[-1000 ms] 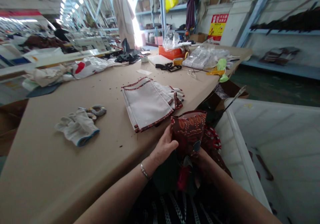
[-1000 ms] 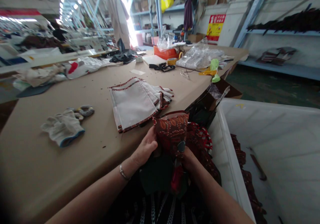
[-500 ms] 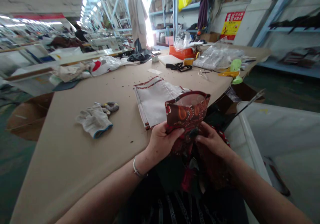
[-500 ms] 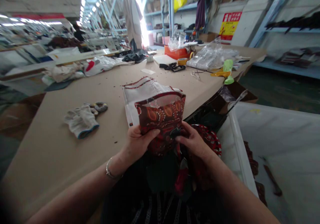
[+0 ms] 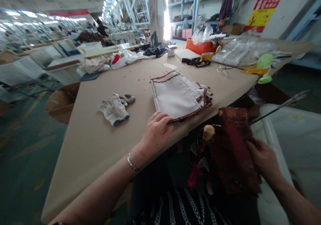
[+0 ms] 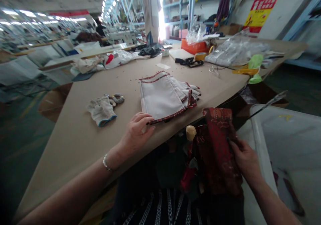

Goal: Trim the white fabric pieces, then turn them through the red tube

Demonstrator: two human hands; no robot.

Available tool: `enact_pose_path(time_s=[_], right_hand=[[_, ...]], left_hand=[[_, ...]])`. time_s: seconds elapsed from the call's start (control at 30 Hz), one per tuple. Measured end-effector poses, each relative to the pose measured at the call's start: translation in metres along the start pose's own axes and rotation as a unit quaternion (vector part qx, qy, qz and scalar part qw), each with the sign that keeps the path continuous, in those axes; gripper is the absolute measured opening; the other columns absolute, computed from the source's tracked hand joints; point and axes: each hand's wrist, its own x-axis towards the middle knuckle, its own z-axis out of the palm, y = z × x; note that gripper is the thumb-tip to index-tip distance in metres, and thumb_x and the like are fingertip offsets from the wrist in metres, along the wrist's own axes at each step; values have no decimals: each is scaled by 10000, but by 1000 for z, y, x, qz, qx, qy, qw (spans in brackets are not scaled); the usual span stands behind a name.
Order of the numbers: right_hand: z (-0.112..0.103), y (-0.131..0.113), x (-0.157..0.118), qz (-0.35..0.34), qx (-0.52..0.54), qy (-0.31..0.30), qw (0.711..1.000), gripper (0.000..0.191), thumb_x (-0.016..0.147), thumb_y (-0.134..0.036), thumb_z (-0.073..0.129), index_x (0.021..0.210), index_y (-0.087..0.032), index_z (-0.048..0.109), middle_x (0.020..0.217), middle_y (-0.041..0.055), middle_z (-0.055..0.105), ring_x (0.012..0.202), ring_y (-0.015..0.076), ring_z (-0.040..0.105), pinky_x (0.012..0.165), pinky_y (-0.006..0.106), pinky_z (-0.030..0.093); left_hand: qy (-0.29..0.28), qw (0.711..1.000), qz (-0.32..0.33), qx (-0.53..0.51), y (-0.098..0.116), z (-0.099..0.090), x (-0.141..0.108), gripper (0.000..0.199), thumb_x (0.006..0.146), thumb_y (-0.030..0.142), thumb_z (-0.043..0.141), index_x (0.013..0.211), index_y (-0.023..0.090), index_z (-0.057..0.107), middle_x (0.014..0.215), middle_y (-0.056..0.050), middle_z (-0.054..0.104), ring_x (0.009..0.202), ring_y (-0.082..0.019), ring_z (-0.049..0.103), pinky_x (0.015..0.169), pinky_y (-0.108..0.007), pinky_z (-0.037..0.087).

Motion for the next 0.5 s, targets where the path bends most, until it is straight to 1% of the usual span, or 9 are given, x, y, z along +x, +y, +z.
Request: enact_pose_path(time_s=[0.1,0.17,0.2,0.27,0.3,0.33,0.4,0.43,0.5], right_hand=[[31,32,-13,27,-18,-39,999,386,669,-511,563,911,-216,623,874,121,699,846,326,666,787,473,510],[38,26,-12,25,-8,-31,999,495,696,-514,571,1074,-193,586,994,137,684,896,321,659,819,484,511],[38,12,-10,11,9,-15,1000,527,738,-517,562,1146,-185,558,1047,141,669,909,309,657,818,480,517],[32,-36,-7,-64,51,22,996,475,838,-490,525,1206,-190,539,1103,126,646,932,277,648,827,461,521],[28,-68,-7,-127,57,36,990,392,874,-454,515,1168,-200,567,1088,109,647,924,262,643,827,451,521],[25,-102,-9,-223,47,39,973,300,896,-402,516,1110,-208,599,1079,94,644,966,249,625,875,441,502],[26,-170,-15,-410,54,10,910,202,919,-283,518,1083,-204,607,1111,96,621,1078,240,573,973,429,454],[30,-200,-19,-472,53,-14,880,190,928,-237,507,1086,-198,606,1096,95,617,1079,232,561,976,409,454],[46,-247,-24,-532,-18,-67,844,195,917,-200,532,1093,-172,613,1095,101,611,1083,248,531,989,408,437]], left_hand=[[-16,997,-2,82,0,10,-1,231,780,140,595,987,200,677,1031,-90,668,1060,-271,549,969,-439,426],[-25,993,0,115,-1,13,2,198,816,138,549,960,187,677,998,-88,676,1004,-253,568,936,-414,443],[-31,991,2,130,-1,13,4,189,837,139,525,941,180,678,977,-86,680,969,-241,577,918,-398,452],[-38,985,11,167,-2,14,7,207,875,152,486,954,169,676,978,-86,687,943,-231,588,901,-379,457],[-36,981,18,189,-2,13,8,225,887,161,475,996,161,671,1007,-92,688,961,-237,589,903,-381,454],[-33,976,25,212,-1,13,8,247,894,168,470,1052,153,659,1043,-100,686,985,-246,588,905,-387,451],[-36,967,42,248,0,12,10,273,895,179,480,1115,142,637,1079,-111,682,1012,-266,584,894,-401,450],[-44,963,47,261,0,12,11,257,891,177,487,1093,143,643,1057,-111,687,997,-270,588,876,-402,454],[-60,959,50,273,1,10,13,188,886,171,497,971,157,664,951,-96,696,918,-261,601,820,-389,464]])
